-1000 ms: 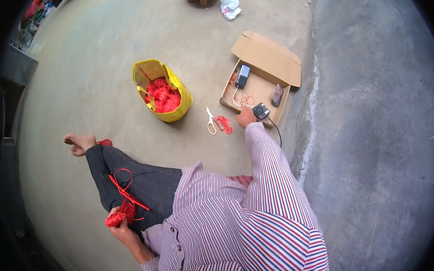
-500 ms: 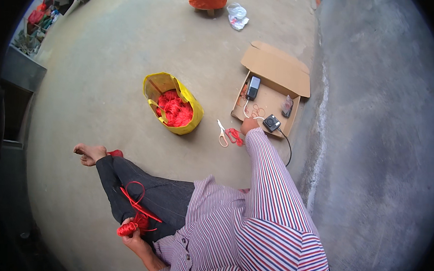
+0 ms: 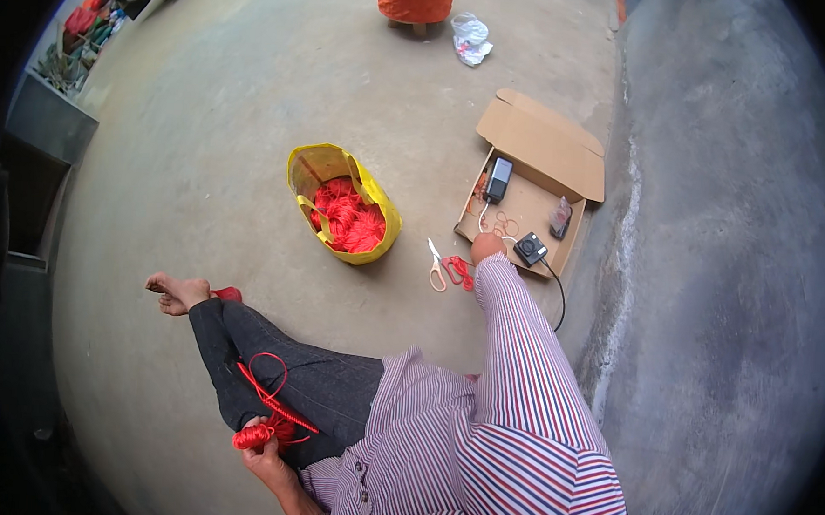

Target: Wrapping and threading red cord or webbing around a metal furniture frame to create a seat or surface.

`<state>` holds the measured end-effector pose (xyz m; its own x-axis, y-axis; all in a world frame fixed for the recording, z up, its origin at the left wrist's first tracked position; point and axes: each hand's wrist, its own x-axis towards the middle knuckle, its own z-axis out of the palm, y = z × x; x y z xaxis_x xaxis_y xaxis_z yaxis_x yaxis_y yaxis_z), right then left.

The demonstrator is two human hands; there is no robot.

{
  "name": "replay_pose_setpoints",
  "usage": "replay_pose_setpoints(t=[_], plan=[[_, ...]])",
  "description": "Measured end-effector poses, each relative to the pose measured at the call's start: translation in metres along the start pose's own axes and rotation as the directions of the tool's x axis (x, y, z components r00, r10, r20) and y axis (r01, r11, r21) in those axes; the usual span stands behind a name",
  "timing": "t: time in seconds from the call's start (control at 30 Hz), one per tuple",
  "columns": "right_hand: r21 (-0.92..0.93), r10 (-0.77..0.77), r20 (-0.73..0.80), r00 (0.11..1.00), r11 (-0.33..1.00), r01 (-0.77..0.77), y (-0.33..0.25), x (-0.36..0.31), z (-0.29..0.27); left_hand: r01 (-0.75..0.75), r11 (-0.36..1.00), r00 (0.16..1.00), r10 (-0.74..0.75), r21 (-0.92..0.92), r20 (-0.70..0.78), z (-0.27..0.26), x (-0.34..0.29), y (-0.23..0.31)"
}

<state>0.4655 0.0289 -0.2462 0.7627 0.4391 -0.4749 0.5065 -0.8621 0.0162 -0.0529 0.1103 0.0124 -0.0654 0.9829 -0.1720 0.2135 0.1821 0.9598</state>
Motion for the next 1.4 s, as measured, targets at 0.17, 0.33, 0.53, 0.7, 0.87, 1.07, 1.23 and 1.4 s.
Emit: replay_pose_setpoints(t=[0.17, 0.33, 0.53, 0.7, 0.87, 1.07, 1.23, 1.4], plan=[[-0.082, -0.094, 0.032, 0.995, 0.992, 0.096, -0.005, -0.006, -0.008, 0.026, 0.999, 1.0, -0.026, -0.018, -0.002, 0.001, -0.002, 0.001], [-0.058, -0.089, -0.008, 0.996, 0.994, 0.088, 0.0, -0.016, -0.008, 0.02, 1.0, 1.0, -0.02, -0.021, 0.005, 0.005, -0.003, 0.002], [-0.164, -0.064, 0.152, 0.986, 0.982, 0.089, 0.008, -0.027, -0.004, -0.032, 0.999, 0.999, 0.032, 0.008, -0.013, 0.006, -0.006, -0.004], [-0.185, 0.003, 0.232, 0.973, 0.982, 0.041, 0.01, -0.048, -0.01, -0.074, 0.996, 0.997, 0.074, -0.04, -0.007, 0.006, -0.005, -0.012], [-0.212, -0.068, 0.235, 0.97, 0.97, 0.119, 0.003, -0.031, 0.01, -0.07, 0.995, 0.997, 0.071, -0.072, 0.017, -0.002, -0.012, -0.021], [-0.152, -0.348, 0.011, 0.937, 0.926, 0.346, -0.078, -0.049, -0.064, 0.017, 0.962, 1.0, -0.023, -0.272, -0.017, 0.005, -0.018, -0.012], [0.349, -0.672, -0.223, 0.706, 0.621, 0.701, -0.184, -0.112, -0.118, -0.003, 0.953, 0.999, -0.013, -0.304, -0.049, -0.001, -0.027, -0.007], [0.876, -0.943, -0.061, 0.327, 0.107, 0.471, -0.249, -0.233, -0.171, -0.143, 0.965, 0.987, 0.156, -0.22, 0.041, 0.005, -0.012, 0.011]])
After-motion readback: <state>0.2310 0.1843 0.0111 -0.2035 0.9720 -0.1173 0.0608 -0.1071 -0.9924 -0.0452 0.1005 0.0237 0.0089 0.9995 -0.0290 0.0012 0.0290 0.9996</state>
